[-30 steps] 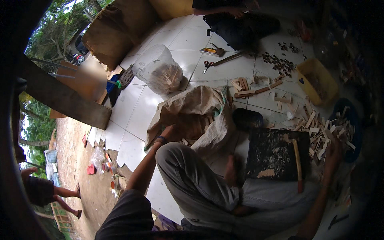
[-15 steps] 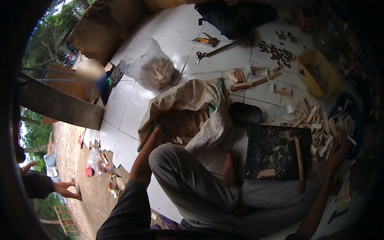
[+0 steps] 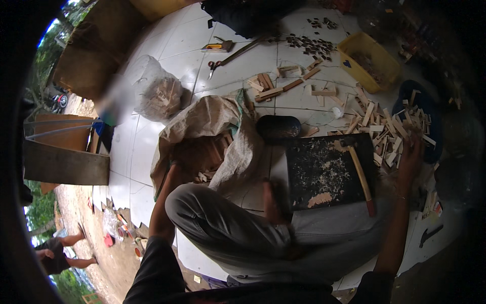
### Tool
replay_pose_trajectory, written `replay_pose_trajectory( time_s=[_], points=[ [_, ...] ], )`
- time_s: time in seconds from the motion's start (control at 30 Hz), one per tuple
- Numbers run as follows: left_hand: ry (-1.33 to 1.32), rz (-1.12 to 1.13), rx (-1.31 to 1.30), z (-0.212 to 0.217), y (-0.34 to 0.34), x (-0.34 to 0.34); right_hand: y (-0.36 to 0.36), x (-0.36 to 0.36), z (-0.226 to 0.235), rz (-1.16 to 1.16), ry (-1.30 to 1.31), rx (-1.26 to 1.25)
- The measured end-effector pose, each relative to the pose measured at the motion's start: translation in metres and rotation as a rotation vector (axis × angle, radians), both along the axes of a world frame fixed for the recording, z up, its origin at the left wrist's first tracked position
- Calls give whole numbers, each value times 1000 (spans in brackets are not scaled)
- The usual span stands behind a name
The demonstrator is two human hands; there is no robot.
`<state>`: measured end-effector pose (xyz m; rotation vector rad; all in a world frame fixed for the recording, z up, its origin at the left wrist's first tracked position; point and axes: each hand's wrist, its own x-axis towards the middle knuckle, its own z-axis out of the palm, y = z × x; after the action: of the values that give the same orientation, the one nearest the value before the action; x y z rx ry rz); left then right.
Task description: The person sits on the floor and repeatedly carves small wooden blocks using a chisel and hammer. They hold the block in one hand and strike the chisel with the hammer to shape the wood, then place the finished pieces into a blue tray.
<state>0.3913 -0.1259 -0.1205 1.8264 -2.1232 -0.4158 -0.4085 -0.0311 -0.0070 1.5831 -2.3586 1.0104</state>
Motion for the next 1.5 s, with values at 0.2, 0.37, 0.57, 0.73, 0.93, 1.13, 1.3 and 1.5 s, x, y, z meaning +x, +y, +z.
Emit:
replay_pose_trajectory(
  time_s=[0.2, 0.37, 0.57, 0.73, 0.93, 1.13, 1.3, 1.5],
  points=[
    [97, -93, -128, 20, 6, -24, 0, -7, -5, 59, 57, -21],
    [164, -170, -222, 36, 12, -43, -1, -25, -18, 142, 91, -43],
    [252, -33, 40, 36, 36, -50, -2, -33, -25, 103, 63, -5],
    [95, 159, 578, 25, 65, -37, 3, -21, -17, 39, 79, -14],
    [-138, -75, 192, -40, 125, -20, 6, -22, -13, -22, 109, 111],
    [-232, 92, 519, -52, 150, -7, 3, -61, -31, 65, 51, 112],
    [39, 165, 427, 6, 145, -34, 6, -85, -40, 78, 271, 165],
    [271, 140, 520, 29, 113, -37, 13, -97, -42, 118, 356, 176]
  ],
)
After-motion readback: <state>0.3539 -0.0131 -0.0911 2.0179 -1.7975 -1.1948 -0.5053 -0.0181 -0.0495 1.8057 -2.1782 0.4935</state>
